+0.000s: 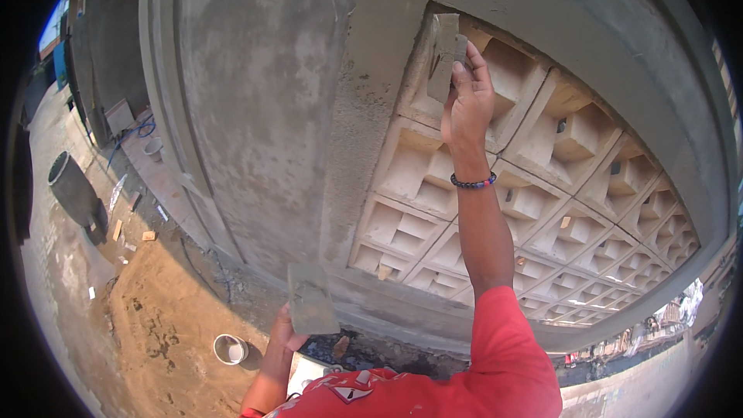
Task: The person scoops cement from a bucket and applies it to a decorative ceiling using a trowel and a smaller finishing tool. They repeatedly smooth and shape the cement along the ceiling's grid pattern.
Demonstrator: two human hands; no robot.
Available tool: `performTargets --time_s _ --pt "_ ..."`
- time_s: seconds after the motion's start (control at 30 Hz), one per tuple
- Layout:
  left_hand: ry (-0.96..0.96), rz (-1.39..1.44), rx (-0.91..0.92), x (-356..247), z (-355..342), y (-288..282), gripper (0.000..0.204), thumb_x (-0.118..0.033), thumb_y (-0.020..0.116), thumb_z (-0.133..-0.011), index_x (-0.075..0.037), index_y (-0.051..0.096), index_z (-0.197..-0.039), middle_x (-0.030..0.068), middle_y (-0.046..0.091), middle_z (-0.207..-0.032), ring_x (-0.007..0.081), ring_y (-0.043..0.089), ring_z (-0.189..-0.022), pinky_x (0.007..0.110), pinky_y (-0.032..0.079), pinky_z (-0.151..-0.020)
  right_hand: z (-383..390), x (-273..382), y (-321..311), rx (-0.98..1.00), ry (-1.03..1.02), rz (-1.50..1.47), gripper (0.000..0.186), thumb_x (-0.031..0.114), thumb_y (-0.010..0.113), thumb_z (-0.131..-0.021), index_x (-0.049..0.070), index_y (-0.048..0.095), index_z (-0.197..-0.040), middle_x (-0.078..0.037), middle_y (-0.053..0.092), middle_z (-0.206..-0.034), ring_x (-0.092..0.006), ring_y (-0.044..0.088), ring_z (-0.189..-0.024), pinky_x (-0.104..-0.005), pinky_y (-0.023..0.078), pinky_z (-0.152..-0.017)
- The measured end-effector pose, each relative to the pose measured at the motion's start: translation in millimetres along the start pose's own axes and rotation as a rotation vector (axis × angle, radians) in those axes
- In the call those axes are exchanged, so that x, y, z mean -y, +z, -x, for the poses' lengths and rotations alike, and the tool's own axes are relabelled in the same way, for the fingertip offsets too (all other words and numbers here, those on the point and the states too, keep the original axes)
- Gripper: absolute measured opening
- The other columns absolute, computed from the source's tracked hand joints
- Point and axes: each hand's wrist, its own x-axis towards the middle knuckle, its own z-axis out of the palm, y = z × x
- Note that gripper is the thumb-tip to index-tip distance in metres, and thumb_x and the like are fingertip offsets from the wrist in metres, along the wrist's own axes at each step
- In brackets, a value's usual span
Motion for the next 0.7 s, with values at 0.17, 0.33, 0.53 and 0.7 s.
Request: performTargets --time_s 0.17,0.33,0.53,0.7 --pt "0.004 0.009 -0.009 2.0 0.7 -3.0 0.036 -0.007 0.055 -0.081 -0.002 0.05 -0.117 0.0131 0.059 -0.111 0.0264 0.06 -0.098 0.04 0.049 -0.086 -8.9 -5.8 6.0 -0.006 -0.041 -0.01 0.036 0.001 0.044 -0.091 -0.001 0.041 -0.127 -0.009 0.05 -0.12 -0.0149 0.053 -0.105 -0.0274 0.047 -0.089" --pt "0.019 0.013 -0.008 0.5 1.0 -4.9 0.035 -0.01 0.054 -0.083 -0.002 0.05 -0.117 0.0131 0.059 -0.11 0.0267 0.06 -0.098 0.041 0.049 -0.086 -10.6 -6.5 21.2 -0.032 -0.037 0.06 0.037 0.0 0.046 -0.09 -0.001 0.042 -0.126 -0.008 0.054 -0.116 -0.0121 0.054 -0.099 -0.0246 0.047 -0.082" --pt "0.036 -0.053 -0.022 1.6 -0.6 -8.9 0.035 -0.016 0.054 -0.085 -0.003 0.05 -0.117 0.0134 0.058 -0.112 0.0279 0.059 -0.1 0.043 0.047 -0.088 10.9 -18.8 20.6 -0.095 -0.043 0.245 0.039 0.001 0.05 -0.087 0.0 0.043 -0.126 -0.007 0.06 -0.103 -0.0072 0.055 -0.088 -0.0217 0.047 -0.071" --pt "-0.024 -0.039 -0.041 6.6 -5.8 -24.9 0.046 -0.031 0.059 -0.081 -0.004 0.051 -0.118 0.013 0.058 -0.114 0.029 0.055 -0.105 0.045 0.043 -0.092 47.8 -32.8 17.9 -0.132 -0.013 0.281 0.039 0.0 0.05 -0.087 -0.003 0.043 -0.126 -0.01 0.059 -0.104 -0.0102 0.055 -0.092 -0.0238 0.045 -0.079"
